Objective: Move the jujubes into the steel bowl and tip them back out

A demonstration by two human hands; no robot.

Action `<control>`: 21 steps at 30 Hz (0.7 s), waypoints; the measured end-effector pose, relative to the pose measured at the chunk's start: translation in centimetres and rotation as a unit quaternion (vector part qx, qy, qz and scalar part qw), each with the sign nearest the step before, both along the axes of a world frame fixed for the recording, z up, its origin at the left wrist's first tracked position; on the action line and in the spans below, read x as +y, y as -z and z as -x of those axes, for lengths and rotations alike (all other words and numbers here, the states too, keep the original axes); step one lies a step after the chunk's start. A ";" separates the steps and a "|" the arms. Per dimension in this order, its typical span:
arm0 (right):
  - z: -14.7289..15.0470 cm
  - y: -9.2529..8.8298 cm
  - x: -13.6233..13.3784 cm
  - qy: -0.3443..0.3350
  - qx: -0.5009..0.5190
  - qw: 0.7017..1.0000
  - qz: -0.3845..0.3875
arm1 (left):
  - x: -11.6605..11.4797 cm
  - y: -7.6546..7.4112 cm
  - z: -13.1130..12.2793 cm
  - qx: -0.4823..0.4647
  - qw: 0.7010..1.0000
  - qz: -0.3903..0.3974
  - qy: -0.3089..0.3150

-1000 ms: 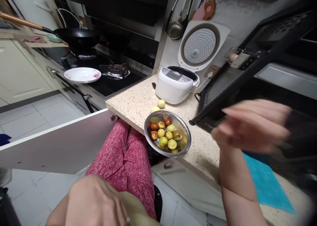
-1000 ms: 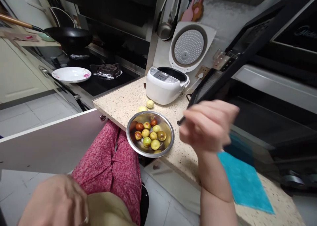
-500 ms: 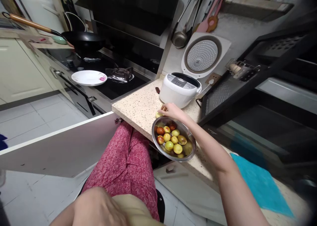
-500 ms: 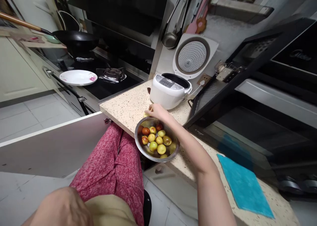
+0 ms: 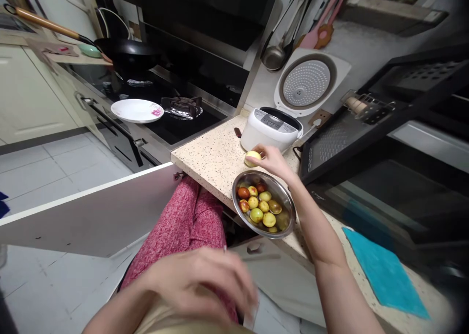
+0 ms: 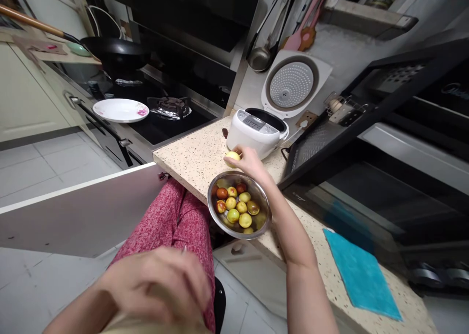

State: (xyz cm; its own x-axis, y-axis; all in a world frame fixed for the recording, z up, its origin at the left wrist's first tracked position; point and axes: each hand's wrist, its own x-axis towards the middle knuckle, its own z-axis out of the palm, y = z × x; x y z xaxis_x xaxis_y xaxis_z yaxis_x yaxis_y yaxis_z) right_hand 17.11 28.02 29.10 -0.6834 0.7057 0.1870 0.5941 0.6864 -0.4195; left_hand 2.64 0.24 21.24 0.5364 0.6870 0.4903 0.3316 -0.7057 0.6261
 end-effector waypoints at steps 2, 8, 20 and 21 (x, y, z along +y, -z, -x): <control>-1.6 -0.7 -0.7 -0.019 0.036 0.999 -0.004 | 1.0 -0.9 -0.2 -0.054 0.997 0.014 -0.063; -4.2 -1.9 -2.2 -0.101 0.007 0.995 0.024 | 5.7 2.1 -2.5 0.105 0.956 -0.145 -0.234; -4.6 -0.8 -1.1 -0.193 -0.141 0.970 0.052 | 6.6 3.6 -1.6 0.120 0.931 -0.188 -0.289; -4.6 -0.6 -1.1 -0.197 -0.144 0.968 0.050 | 6.5 3.5 -1.3 0.121 0.931 -0.185 -0.292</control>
State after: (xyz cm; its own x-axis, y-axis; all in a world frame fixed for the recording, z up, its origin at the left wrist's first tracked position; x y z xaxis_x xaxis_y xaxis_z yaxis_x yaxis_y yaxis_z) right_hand 21.67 26.88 29.72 -0.9172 0.3838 -0.1072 0.3960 0.8479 -0.3525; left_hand 3.98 6.72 17.73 0.2503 0.7032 0.6655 0.8254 -0.5143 0.2331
